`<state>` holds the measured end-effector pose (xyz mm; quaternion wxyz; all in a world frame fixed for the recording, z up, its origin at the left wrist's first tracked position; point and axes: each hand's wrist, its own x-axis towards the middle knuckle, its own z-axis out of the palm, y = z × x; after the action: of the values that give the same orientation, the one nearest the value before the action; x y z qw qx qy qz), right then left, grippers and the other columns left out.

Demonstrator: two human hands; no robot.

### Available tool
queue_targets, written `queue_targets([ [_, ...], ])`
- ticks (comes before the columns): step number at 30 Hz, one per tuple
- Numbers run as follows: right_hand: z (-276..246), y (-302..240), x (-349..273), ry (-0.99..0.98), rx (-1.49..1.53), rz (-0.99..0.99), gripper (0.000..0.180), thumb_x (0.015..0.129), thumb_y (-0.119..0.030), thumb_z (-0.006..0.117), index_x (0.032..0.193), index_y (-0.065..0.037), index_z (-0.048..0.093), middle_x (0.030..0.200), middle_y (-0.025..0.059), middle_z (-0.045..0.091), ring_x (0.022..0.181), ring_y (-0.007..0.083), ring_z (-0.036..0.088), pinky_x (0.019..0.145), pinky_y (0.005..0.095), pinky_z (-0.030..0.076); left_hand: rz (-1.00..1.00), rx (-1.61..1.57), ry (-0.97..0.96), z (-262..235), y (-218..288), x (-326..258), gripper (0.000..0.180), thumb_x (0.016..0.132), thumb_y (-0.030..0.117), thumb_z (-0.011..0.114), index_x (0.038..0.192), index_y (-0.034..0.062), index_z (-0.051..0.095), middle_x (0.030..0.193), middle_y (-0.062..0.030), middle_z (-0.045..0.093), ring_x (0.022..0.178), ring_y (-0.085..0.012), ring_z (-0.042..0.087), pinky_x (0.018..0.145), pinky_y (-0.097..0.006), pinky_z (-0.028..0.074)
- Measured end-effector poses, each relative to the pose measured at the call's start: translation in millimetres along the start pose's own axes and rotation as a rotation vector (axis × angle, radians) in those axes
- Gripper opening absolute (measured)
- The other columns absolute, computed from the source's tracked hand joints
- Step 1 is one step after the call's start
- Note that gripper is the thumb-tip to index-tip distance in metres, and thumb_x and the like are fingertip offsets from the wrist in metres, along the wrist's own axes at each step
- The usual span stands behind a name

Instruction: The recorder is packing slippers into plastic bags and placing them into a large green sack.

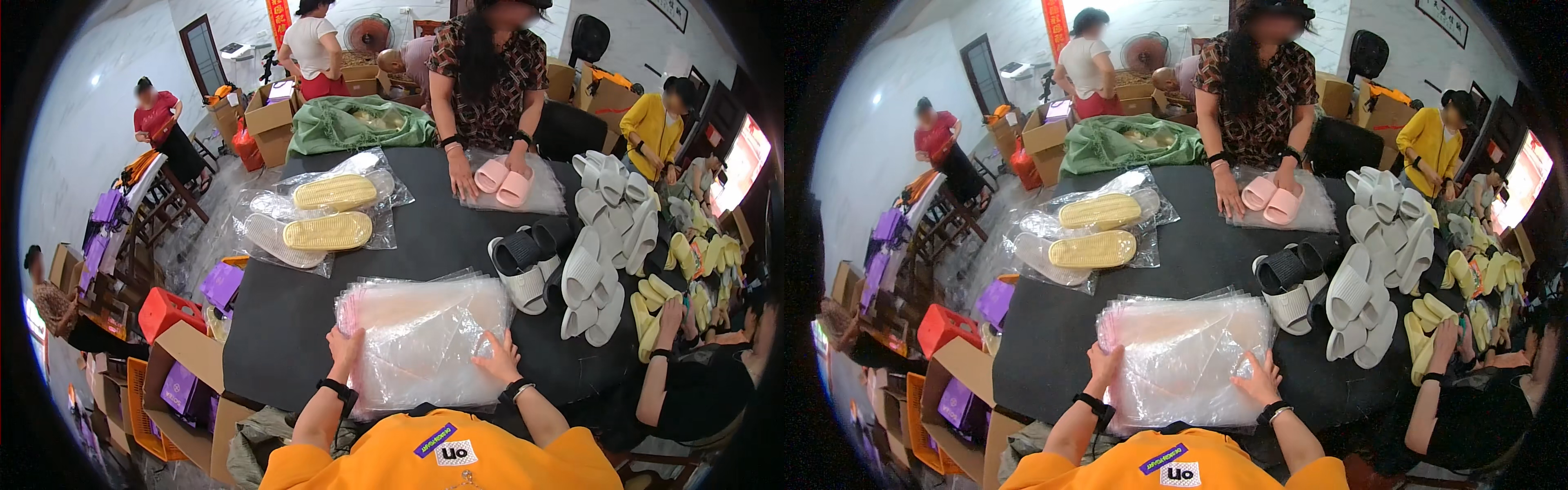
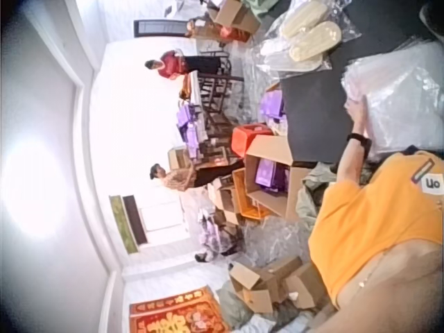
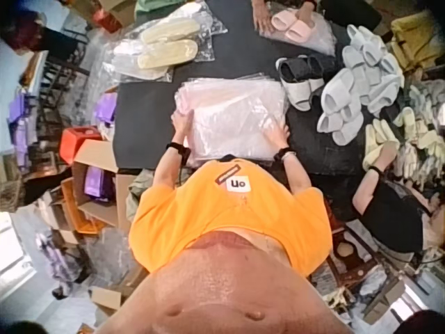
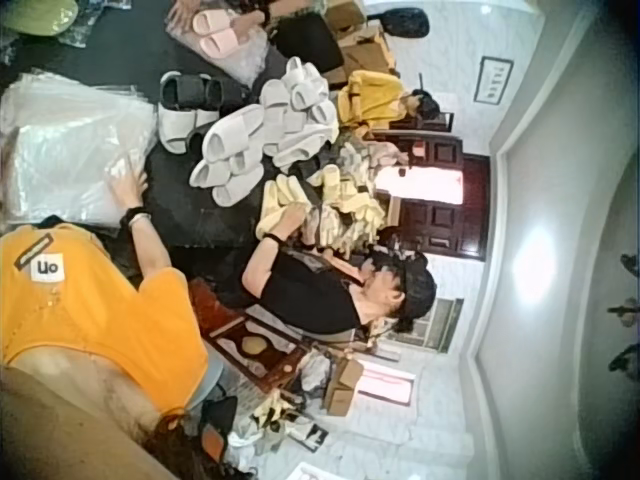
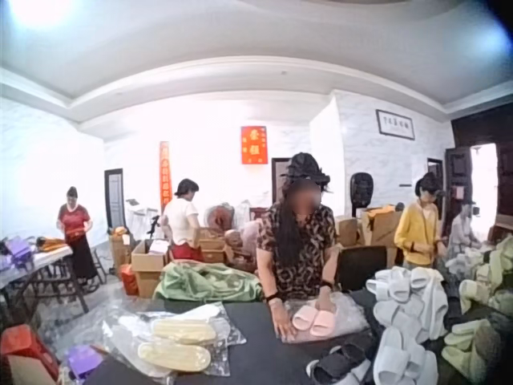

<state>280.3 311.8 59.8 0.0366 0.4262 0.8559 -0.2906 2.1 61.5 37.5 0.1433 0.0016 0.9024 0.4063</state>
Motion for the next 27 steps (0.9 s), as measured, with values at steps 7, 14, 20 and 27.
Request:
queue_targets([
  [7,1.0,-2.2,0.0,0.005,-0.009,0.005,0.08,0.065,-0.044,0.072,0.135,-0.026,0.038,0.148,0.0177,0.006,0.127,0.0437,0.022,0.102,0.0529,0.022,-0.092,-0.351,-0.2,13.5,-30.4,25.7,0.067,0.067,0.029,0.073,0.119,-0.0011,0.043,0.11,-0.0168,0.058,0.098,-0.0273,0.058,0.085,-0.036,0.045],
  [14,4.5,-1.5,2.0,-0.003,-0.013,0.024,0.08,0.066,-0.045,0.073,0.135,-0.027,0.038,0.148,0.0178,0.006,0.128,0.0438,0.02,0.102,0.0541,0.021,-0.046,-0.273,-0.092,5.0,-16.5,8.9,0.068,0.069,0.032,0.072,0.122,0.0012,0.043,0.121,-0.0176,0.049,0.105,-0.0292,0.052,0.089,-0.038,0.041],
  [20,7.3,1.3,4.5,-0.026,-0.028,0.041,0.081,0.066,-0.046,0.072,0.135,-0.028,0.036,0.148,0.0193,0.005,0.128,0.0448,0.02,0.101,0.0548,0.021,0.526,0.304,0.276,9.0,11.8,-9.3,0.069,0.068,0.022,0.067,0.131,0.0126,0.041,0.143,-0.0165,0.023,0.13,-0.0347,0.022,0.103,-0.051,0.017],
  [27,9.0,3.6,6.8,-0.034,-0.056,0.053,0.083,0.064,-0.048,0.072,0.135,-0.027,0.036,0.147,0.0197,0.005,0.128,0.0456,0.019,0.101,0.0552,0.021,1.106,0.489,0.061,43.6,80.0,-29.3,0.068,0.071,0.025,0.066,0.133,0.023,0.04,0.145,-0.0139,0.023,0.134,-0.0358,0.015,0.103,-0.058,0.01],
])
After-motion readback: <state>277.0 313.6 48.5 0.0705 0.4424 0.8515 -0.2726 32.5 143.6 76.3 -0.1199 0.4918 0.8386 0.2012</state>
